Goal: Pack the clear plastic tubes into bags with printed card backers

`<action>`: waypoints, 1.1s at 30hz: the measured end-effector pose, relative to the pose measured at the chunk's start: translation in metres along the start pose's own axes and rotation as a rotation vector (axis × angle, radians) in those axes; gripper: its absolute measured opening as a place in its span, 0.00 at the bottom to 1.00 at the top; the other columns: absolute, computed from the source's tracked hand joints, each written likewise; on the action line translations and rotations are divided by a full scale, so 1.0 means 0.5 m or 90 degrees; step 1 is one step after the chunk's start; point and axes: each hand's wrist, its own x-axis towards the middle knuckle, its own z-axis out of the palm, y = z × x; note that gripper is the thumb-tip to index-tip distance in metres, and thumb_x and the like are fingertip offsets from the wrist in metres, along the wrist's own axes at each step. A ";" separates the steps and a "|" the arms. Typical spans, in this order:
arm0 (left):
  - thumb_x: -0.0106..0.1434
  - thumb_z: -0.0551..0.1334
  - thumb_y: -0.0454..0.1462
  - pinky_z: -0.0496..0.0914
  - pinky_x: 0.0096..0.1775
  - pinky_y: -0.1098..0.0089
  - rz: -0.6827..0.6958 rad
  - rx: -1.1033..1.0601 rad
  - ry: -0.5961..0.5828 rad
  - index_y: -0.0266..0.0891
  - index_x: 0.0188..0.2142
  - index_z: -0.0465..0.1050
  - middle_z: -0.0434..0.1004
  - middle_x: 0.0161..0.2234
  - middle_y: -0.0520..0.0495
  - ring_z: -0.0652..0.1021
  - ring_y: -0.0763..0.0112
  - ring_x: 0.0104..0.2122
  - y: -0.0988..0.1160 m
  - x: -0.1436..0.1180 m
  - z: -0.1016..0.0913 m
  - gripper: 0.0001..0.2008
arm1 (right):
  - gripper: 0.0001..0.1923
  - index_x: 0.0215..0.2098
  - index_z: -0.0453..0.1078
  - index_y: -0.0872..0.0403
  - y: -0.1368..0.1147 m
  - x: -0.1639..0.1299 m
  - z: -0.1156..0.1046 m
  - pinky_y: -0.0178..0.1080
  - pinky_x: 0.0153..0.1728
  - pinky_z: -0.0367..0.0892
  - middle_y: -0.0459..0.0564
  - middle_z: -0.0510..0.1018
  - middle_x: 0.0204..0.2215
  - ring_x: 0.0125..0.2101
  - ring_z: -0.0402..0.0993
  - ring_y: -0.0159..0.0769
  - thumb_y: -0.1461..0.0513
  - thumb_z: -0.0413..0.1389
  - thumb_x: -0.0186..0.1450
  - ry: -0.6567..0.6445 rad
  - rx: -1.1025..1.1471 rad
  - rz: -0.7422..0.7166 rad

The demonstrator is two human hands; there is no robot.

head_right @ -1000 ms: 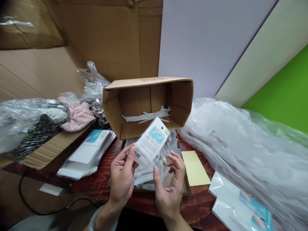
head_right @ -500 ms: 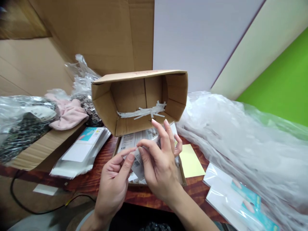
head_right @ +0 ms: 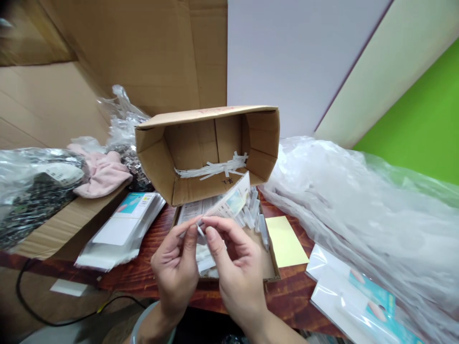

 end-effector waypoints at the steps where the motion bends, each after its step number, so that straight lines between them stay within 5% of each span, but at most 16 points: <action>1: 0.67 0.60 0.32 0.73 0.47 0.76 -0.011 -0.023 -0.009 0.48 0.45 0.80 0.82 0.44 0.51 0.81 0.72 0.43 0.002 0.002 0.000 0.13 | 0.08 0.43 0.76 0.48 -0.004 0.004 0.000 0.30 0.41 0.74 0.46 0.80 0.38 0.39 0.78 0.29 0.63 0.57 0.68 -0.010 0.046 0.033; 8: 0.69 0.58 0.32 0.70 0.54 0.73 -0.053 -0.103 -0.043 0.50 0.48 0.79 0.79 0.50 0.51 0.78 0.69 0.50 0.010 -0.006 0.004 0.14 | 0.02 0.32 0.77 0.53 -0.014 0.021 0.008 0.30 0.40 0.72 0.46 0.78 0.32 0.36 0.76 0.29 0.64 0.64 0.60 -0.002 0.012 0.009; 24: 0.66 0.57 0.25 0.73 0.53 0.63 0.166 0.088 0.012 0.51 0.55 0.73 0.76 0.53 0.49 0.79 0.62 0.49 -0.005 -0.023 0.004 0.24 | 0.07 0.28 0.78 0.49 -0.013 -0.008 0.036 0.26 0.30 0.73 0.43 0.78 0.26 0.28 0.76 0.27 0.68 0.67 0.55 0.134 0.043 -0.050; 33: 0.63 0.58 0.23 0.74 0.52 0.62 0.215 0.114 0.024 0.47 0.56 0.72 0.77 0.52 0.47 0.80 0.61 0.47 0.001 -0.022 0.002 0.26 | 0.08 0.30 0.79 0.49 -0.007 -0.018 0.039 0.26 0.29 0.73 0.44 0.78 0.28 0.29 0.76 0.27 0.69 0.66 0.55 0.156 0.027 -0.066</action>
